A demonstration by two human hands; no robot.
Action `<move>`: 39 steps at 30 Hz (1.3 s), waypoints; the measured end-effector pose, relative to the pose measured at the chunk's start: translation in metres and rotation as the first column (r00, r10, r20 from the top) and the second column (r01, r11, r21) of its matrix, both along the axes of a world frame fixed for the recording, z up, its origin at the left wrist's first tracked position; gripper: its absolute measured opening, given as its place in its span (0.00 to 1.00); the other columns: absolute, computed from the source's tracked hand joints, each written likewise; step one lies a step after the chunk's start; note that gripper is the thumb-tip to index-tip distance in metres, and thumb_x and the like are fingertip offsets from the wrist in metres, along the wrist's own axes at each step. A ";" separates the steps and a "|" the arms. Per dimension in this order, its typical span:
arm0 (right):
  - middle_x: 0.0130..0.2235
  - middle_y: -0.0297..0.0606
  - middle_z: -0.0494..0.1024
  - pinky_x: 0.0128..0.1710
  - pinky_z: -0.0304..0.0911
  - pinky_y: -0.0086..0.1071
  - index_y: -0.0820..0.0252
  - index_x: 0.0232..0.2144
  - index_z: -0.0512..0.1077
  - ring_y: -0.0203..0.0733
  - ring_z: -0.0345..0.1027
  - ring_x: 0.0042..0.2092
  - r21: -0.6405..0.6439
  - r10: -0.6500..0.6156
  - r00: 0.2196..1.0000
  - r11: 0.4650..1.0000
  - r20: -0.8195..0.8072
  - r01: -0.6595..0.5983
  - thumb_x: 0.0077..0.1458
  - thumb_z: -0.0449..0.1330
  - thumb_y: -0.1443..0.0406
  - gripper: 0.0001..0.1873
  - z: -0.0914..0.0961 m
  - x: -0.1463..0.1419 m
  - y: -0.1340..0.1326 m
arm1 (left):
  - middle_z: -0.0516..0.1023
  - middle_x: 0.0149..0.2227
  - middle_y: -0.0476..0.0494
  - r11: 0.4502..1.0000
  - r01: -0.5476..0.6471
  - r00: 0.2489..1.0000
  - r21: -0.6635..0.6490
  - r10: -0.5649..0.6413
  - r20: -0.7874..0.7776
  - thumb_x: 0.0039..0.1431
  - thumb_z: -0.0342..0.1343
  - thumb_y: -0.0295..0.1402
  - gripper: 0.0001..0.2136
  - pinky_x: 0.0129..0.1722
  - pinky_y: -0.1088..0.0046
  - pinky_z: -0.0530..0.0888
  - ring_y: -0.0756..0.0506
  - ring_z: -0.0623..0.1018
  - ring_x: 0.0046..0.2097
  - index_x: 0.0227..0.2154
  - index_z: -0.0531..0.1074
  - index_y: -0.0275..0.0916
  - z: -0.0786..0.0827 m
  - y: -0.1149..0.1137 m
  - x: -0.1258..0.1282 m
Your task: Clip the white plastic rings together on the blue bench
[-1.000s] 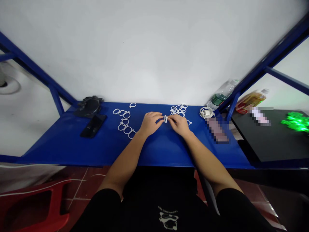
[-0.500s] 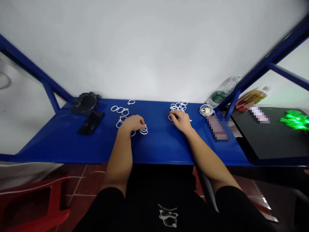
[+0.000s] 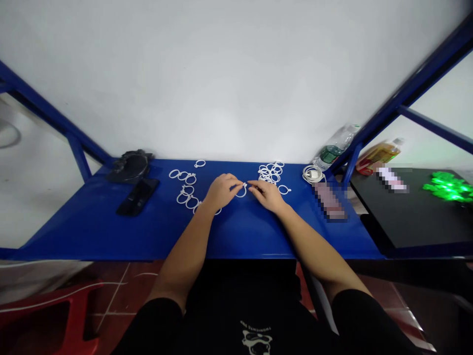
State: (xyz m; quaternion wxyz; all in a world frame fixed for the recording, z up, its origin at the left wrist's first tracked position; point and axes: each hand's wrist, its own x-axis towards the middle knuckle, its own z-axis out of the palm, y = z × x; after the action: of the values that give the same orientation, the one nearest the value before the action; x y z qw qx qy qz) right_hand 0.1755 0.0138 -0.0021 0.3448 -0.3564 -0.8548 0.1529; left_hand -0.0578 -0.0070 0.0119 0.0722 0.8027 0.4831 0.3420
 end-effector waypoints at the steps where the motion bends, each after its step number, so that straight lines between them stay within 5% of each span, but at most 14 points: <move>1: 0.44 0.42 0.85 0.45 0.72 0.36 0.54 0.52 0.79 0.44 0.79 0.43 0.001 0.006 1.000 1.000 -0.002 -0.006 0.71 0.55 0.58 0.16 0.001 0.000 0.000 | 0.82 0.43 0.43 1.000 0.028 0.999 0.010 -0.028 -0.019 0.69 0.57 0.37 0.10 0.50 0.62 0.74 0.43 0.78 0.45 0.42 0.83 0.44 -0.001 -0.001 0.007; 10: 0.38 0.38 0.83 0.38 0.67 0.32 0.56 0.41 0.77 0.40 0.75 0.37 -0.055 0.026 1.000 0.998 0.013 -0.025 0.70 0.57 0.63 0.09 0.003 0.004 0.003 | 0.83 0.41 0.43 0.993 0.098 0.995 0.066 -0.097 -0.015 0.70 0.56 0.35 0.09 0.48 0.62 0.75 0.44 0.79 0.44 0.39 0.82 0.41 -0.014 -0.004 0.024; 20: 0.36 0.35 0.79 0.35 0.63 0.31 0.55 0.41 0.70 0.40 0.72 0.34 -0.122 0.047 0.999 0.992 0.021 -0.044 0.70 0.55 0.64 0.04 -0.001 0.001 0.001 | 0.81 0.36 0.44 0.992 0.037 0.999 0.120 -0.038 0.005 0.66 0.56 0.31 0.10 0.44 0.64 0.75 0.45 0.78 0.39 0.31 0.81 0.42 -0.019 -0.001 0.028; 26: 0.34 0.34 0.78 0.34 0.61 0.30 0.55 0.41 0.67 0.40 0.71 0.31 -0.156 0.060 0.995 0.987 0.080 -0.047 0.71 0.54 0.63 0.04 0.000 -0.001 -0.001 | 0.82 0.36 0.46 0.990 0.126 0.992 0.063 -0.125 -0.024 0.66 0.56 0.29 0.09 0.46 0.65 0.74 0.46 0.77 0.39 0.31 0.80 0.42 -0.013 0.000 0.022; 34: 0.34 0.34 0.78 0.33 0.60 0.30 0.55 0.42 0.68 0.40 0.71 0.30 -0.095 0.024 0.993 0.995 0.114 -0.013 0.72 0.53 0.61 0.06 0.001 0.004 0.001 | 0.83 0.43 0.43 0.993 0.100 0.995 0.068 -0.098 -0.024 0.70 0.54 0.32 0.10 0.49 0.63 0.75 0.44 0.79 0.45 0.43 0.82 0.43 -0.015 0.000 0.022; 39: 0.34 0.37 0.80 0.34 0.62 0.32 0.55 0.43 0.70 0.43 0.73 0.32 -0.011 -0.171 0.984 0.985 0.041 0.171 0.71 0.54 0.60 0.07 0.009 0.020 0.010 | 0.82 0.49 0.40 0.996 -0.076 0.997 0.037 0.075 0.014 0.68 0.57 0.35 0.15 0.56 0.59 0.73 0.40 0.79 0.51 0.54 0.79 0.41 -0.011 0.006 0.006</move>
State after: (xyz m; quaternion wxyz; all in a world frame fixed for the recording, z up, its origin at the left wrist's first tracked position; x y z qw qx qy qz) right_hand 0.1954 0.0240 0.0072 0.3368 -0.4339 -0.8267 0.1218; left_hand -0.0520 -0.0010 0.0004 0.0471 0.7830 0.5062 0.3585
